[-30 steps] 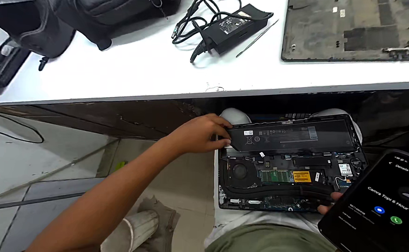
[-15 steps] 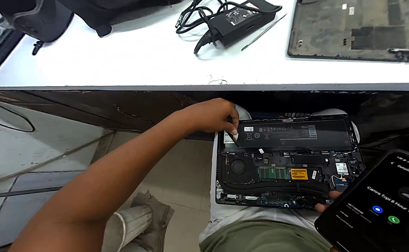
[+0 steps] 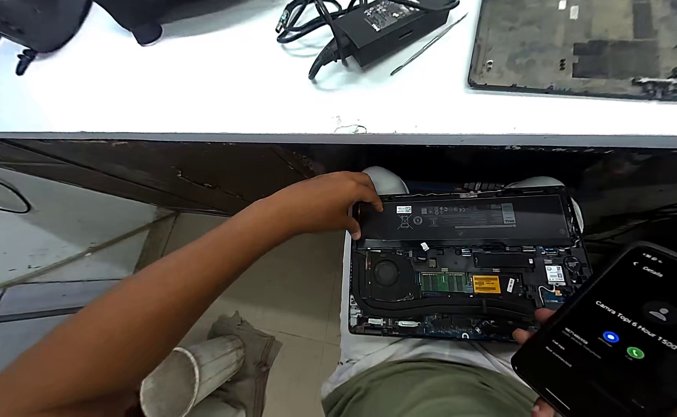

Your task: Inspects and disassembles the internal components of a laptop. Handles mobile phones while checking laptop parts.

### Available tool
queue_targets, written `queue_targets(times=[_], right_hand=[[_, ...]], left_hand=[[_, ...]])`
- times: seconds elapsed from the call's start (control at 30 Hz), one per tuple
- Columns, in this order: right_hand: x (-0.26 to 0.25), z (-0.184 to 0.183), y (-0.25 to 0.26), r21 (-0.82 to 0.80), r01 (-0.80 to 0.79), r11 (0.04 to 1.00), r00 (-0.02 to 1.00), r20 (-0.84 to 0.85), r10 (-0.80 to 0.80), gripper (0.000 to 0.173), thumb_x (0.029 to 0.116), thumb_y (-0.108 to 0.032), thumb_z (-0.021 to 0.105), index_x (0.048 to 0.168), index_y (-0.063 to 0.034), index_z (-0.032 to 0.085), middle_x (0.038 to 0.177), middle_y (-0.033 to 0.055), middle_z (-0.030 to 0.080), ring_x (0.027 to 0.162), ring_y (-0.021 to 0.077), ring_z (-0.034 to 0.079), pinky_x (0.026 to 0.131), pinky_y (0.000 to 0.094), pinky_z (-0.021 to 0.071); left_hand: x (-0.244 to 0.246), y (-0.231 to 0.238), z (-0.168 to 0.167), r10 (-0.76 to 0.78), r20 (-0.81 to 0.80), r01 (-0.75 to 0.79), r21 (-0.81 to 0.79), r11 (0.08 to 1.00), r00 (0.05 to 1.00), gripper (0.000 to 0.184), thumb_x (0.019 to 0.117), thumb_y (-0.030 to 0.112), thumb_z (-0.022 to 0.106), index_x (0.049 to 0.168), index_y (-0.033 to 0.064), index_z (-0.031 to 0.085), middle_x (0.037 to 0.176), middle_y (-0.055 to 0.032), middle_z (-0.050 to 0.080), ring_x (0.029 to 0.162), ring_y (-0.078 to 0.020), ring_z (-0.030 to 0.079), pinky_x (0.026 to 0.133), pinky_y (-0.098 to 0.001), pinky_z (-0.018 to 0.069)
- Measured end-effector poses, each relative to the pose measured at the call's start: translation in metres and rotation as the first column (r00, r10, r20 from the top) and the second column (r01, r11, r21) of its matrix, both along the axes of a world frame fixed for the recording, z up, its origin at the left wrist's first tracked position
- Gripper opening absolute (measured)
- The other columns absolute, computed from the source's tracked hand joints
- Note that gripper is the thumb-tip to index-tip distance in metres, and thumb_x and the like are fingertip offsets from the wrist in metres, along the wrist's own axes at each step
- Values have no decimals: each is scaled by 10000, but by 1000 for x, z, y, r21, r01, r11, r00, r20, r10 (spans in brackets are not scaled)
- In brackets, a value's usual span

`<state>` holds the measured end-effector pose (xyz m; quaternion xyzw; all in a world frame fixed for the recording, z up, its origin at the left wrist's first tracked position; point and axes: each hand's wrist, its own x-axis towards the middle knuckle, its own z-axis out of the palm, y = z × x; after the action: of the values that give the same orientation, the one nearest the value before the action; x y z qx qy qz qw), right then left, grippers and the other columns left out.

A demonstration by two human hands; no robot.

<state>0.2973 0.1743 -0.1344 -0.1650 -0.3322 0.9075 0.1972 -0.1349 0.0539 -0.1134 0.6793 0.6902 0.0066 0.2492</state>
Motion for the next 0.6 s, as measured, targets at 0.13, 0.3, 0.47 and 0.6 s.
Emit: queue_targets(times=[0.13, 0.3, 0.47, 0.6], right_hand=[[-1, 0, 2, -17, -19, 1000, 1000, -7, 19, 762, 957, -729, 421, 1506, -204, 463, 1537, 239, 466, 1289, 487, 561, 805, 577, 602], [4, -3, 6, -32, 49, 998, 999, -14, -50, 793, 930, -752, 434, 1515, -216, 449, 1522, 245, 478, 1268, 495, 574, 797, 573, 607], [8, -9, 11, -15, 132, 991, 985, 110, -130, 763, 944, -738, 404, 1508, -226, 455, 1507, 246, 499, 1250, 492, 594, 776, 574, 620], [3, -15, 15, -25, 280, 960, 952, 134, -275, 605, 1029, -410, 550, 1543, -263, 268, 1417, 326, 525, 1172, 595, 592, 692, 671, 601]], left_hand=[[17, -12, -5, -29, -144, 39, 68, 997, 989, 458, 796, 211, 885, 1218, 171, 709, 1211, -54, 634, 1152, -259, 605, 951, -438, 552], [42, -38, -11, -69, -243, 130, 247, 960, 968, 124, 938, 42, 639, 918, 101, 747, 1023, -73, 697, 1003, -266, 671, 848, -447, 575], [48, -64, -28, 63, -199, 1, 307, 952, 978, 314, 898, -2, 582, 1110, 123, 777, 1183, -91, 706, 1073, -297, 679, 880, -496, 577], [47, -88, -50, 90, -156, -37, 314, 949, 984, 508, 865, -28, 476, 1270, 142, 731, 1370, -114, 628, 1137, -351, 649, 882, -534, 565]])
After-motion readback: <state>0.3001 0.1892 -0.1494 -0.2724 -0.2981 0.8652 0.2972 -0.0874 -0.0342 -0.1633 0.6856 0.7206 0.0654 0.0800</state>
